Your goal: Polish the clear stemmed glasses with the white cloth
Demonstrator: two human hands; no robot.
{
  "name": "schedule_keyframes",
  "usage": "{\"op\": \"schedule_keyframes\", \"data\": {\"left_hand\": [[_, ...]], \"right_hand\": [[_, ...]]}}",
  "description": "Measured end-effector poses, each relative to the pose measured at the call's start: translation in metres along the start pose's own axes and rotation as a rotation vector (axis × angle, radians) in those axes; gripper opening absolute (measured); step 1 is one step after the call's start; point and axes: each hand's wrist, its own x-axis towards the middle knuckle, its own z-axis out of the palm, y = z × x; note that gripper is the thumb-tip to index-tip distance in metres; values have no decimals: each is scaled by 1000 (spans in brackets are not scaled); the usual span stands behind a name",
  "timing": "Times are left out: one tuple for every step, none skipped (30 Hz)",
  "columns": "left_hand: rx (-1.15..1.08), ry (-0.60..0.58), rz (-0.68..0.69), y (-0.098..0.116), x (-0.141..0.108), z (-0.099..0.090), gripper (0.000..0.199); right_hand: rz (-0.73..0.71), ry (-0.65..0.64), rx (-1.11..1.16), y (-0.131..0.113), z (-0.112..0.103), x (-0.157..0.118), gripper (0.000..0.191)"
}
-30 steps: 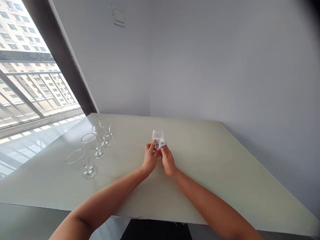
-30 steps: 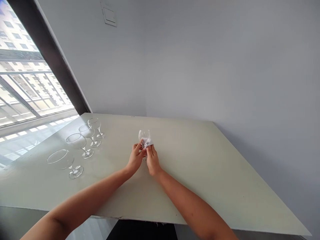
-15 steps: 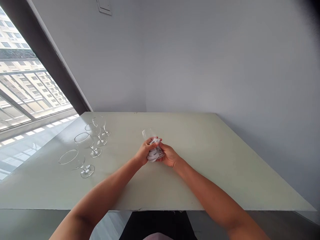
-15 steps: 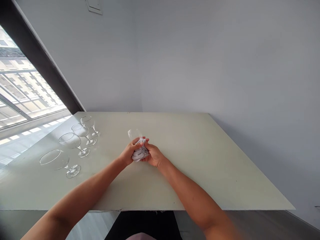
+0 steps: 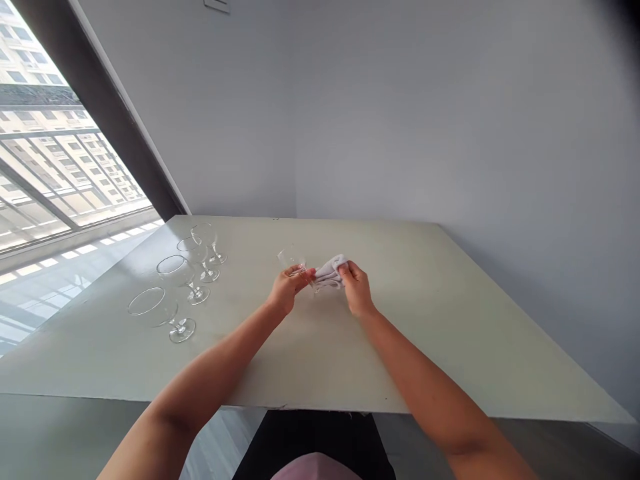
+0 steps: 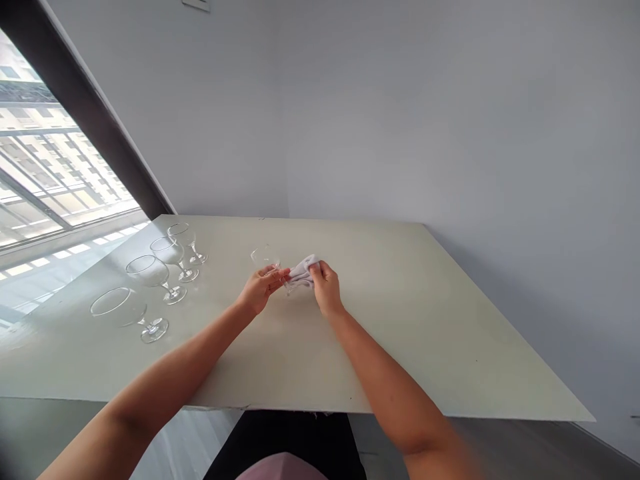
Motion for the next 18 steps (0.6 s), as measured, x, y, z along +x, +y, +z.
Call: {"op": "schedule_keyframes", "data": {"left_hand": [[-37, 44, -11, 0, 2, -2, 35], [-72, 72, -22, -1, 4, -4, 34], [-99, 83, -31, -1, 5, -6, 31], [-116, 81, -42, -2, 7, -7, 27], [-123, 71, -54, -3, 7, -6, 23], [-126, 58, -65, -4, 7, -6, 21], [-126, 44, -74, -5, 7, -4, 19], [-127, 27, -81, -5, 5, -2, 19], [-127, 4, -89, -5, 3, 0, 19], [-129, -20, -94, -4, 1, 2, 20], [-134, -46, -93, -3, -1, 4, 20], [-146, -69, -85, -1, -4, 5, 20], [-165, -86, -71, 1, -6, 6, 20], [-191, -92, -53, 3, -8, 8, 19], [-225, -91, -30, 6, -10, 9, 19], [-257, -88, -3, 8, -12, 10, 20], [-278, -92, 30, 10, -14, 11, 21], [-283, -103, 69, 12, -16, 13, 23]], "right_hand": [[-105, 17, -73, -2, -2, -2, 34], [-213, -26, -159, -4, -2, -4, 31], [-315, -117, -251, -5, -2, -7, 27], [-400, -227, -340, -5, -1, -9, 24], [-462, -336, -416, -3, 2, -12, 21], [-501, -425, -472, -1, 4, -13, 21], [-517, -483, -508, 1, 7, -15, 23], [-515, -506, -522, 3, 9, -16, 26], [-502, -509, -515, 5, 11, -16, 27], [-481, -506, -491, 6, 11, -16, 27], [-455, -493, -452, 6, 10, -16, 26], [-423, -467, -401, 6, 9, -15, 24], [-385, -427, -341, 6, 8, -13, 23], [-334, -377, -268, 7, 7, -12, 21], [-263, -323, -176, 8, 6, -10, 20], [-174, -267, -64, 9, 7, -9, 19], [-75, -218, 69, 12, 9, -8, 20], [26, -181, 213, 15, 13, -8, 22]]}}
